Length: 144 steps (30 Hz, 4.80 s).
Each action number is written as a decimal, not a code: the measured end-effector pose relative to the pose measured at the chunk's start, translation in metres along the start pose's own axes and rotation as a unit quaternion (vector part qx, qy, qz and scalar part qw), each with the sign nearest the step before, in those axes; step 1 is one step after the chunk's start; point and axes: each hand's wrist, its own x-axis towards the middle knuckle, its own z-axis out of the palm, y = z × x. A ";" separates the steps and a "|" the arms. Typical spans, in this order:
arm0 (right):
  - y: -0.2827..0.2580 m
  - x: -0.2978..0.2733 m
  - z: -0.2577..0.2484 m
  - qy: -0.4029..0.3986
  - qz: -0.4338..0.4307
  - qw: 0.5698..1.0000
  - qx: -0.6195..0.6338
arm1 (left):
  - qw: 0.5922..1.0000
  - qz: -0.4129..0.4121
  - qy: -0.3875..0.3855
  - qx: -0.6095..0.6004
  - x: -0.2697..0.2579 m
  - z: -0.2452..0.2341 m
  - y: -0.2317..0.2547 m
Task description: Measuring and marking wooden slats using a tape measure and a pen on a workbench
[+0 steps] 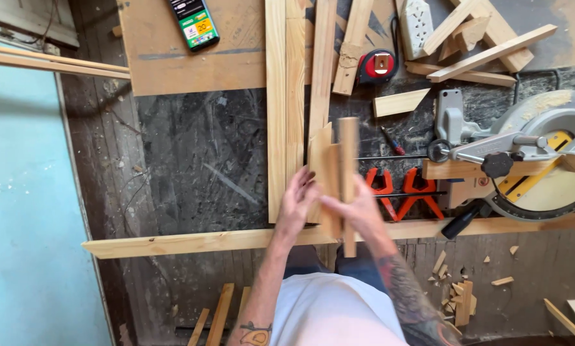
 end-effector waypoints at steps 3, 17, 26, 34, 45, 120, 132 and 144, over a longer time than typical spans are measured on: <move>0.009 -0.005 0.055 -0.067 0.003 0.998 -0.008 | 0.994 -0.002 0.098 -0.042 0.008 -0.031 -0.016; 0.000 0.003 0.130 0.054 0.009 0.969 -0.240 | 0.931 0.085 0.282 0.215 0.077 -0.103 -0.096; 0.012 0.013 0.131 0.100 0.026 0.962 -0.252 | 0.918 0.125 0.262 0.270 0.064 -0.093 -0.071; -0.008 0.005 0.135 0.120 0.025 0.954 -0.272 | 0.894 0.173 0.226 0.347 0.088 -0.097 -0.098; 0.037 0.025 0.140 0.127 0.010 0.922 -0.364 | 0.938 0.071 0.273 0.200 0.114 -0.106 -0.143; -0.033 0.256 -0.027 0.270 -0.373 0.824 -0.330 | 0.942 0.023 0.280 0.185 0.020 -0.099 -0.083; -0.065 0.385 0.010 0.301 -0.165 0.649 -0.679 | 0.926 0.019 0.337 0.170 -0.010 -0.087 -0.078; -0.143 0.137 0.054 0.076 -0.282 0.946 -0.139 | 0.932 0.056 0.265 0.240 0.031 -0.055 -0.031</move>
